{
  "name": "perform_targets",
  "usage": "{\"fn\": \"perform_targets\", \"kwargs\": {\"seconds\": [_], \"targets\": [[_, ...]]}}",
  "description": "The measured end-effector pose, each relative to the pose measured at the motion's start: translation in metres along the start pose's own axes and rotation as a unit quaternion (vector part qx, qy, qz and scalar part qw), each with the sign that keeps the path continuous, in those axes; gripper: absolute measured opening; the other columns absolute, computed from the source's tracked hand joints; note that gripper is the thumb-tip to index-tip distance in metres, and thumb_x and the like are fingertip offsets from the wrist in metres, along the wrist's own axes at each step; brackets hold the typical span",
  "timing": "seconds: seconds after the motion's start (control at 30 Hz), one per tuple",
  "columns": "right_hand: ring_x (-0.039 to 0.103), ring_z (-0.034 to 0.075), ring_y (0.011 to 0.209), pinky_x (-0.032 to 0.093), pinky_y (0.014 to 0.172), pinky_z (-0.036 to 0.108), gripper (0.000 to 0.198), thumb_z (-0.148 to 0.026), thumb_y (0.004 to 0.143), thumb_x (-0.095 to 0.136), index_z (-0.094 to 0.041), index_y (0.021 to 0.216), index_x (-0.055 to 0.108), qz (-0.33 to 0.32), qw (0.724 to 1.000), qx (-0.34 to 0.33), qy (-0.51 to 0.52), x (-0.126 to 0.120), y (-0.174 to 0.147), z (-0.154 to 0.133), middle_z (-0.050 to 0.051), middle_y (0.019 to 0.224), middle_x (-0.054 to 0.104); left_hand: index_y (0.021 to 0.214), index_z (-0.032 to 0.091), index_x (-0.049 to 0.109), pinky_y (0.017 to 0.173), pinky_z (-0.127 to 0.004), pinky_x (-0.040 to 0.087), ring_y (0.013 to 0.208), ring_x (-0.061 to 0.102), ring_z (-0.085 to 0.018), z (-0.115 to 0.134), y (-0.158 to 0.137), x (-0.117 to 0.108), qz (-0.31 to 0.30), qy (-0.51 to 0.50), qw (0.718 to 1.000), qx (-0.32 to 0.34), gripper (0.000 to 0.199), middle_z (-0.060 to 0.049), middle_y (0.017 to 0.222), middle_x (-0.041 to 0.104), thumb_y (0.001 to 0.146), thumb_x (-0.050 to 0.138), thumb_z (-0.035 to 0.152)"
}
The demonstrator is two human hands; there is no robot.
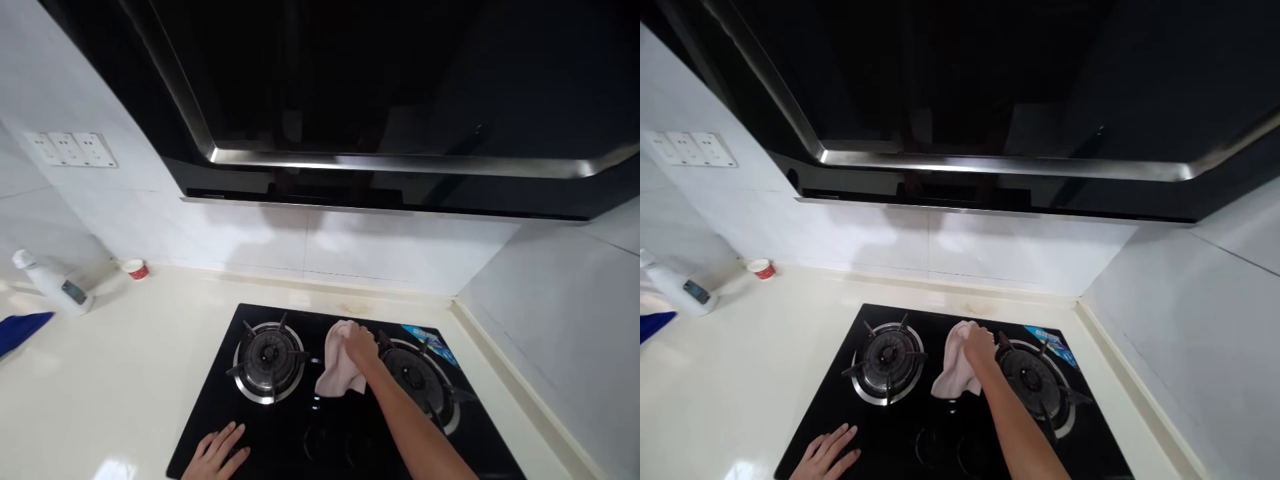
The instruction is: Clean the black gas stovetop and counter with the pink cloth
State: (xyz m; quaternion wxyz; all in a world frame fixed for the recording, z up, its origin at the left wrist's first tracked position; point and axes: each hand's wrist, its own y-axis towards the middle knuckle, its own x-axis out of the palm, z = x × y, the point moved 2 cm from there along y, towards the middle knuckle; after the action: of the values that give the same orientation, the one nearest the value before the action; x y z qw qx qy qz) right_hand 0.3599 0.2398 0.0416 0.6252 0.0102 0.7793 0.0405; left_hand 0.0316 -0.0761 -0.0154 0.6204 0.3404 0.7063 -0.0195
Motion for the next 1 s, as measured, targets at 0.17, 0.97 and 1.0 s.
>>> {"fn": "perform_targets", "kwargs": {"seconds": [0.17,0.97,1.0], "targets": [[0.059,0.039,0.109,0.047,0.082,0.048,0.050,-0.043,0.099,0.031,-0.006,0.127,0.050,0.006,0.997,0.073,-0.012,-0.001,0.041,0.011,0.028,0.123,0.053,0.136,0.030,0.052,0.107,-0.043,0.035,0.135,0.045,-0.029,0.012,-0.003,-0.002,-0.039,-0.044,0.996,-0.071,0.053,-0.004,0.153,0.045,0.084,0.059,0.030],[0.050,0.025,0.109,0.036,0.092,0.032,0.058,-0.031,0.080,0.068,-0.021,0.135,0.053,-0.115,0.901,-0.418,-0.021,0.047,0.113,-0.172,0.010,0.123,0.056,0.138,0.036,0.046,0.113,-0.054,0.030,0.140,0.040,-0.033,0.029,-0.009,0.001,-0.118,-0.204,0.959,-0.156,0.060,-0.004,0.156,0.042,0.081,0.063,0.037],[0.050,0.024,0.109,0.035,0.093,0.031,0.058,-0.031,0.078,0.071,-0.021,0.132,0.055,-0.127,0.885,-0.447,-0.020,0.048,0.117,-0.188,0.009,0.122,0.057,0.138,0.037,0.046,0.113,-0.054,0.029,0.140,0.041,-0.033,0.030,-0.009,0.001,-0.123,-0.205,0.957,-0.163,0.060,-0.003,0.155,0.043,0.080,0.063,0.037]]}}
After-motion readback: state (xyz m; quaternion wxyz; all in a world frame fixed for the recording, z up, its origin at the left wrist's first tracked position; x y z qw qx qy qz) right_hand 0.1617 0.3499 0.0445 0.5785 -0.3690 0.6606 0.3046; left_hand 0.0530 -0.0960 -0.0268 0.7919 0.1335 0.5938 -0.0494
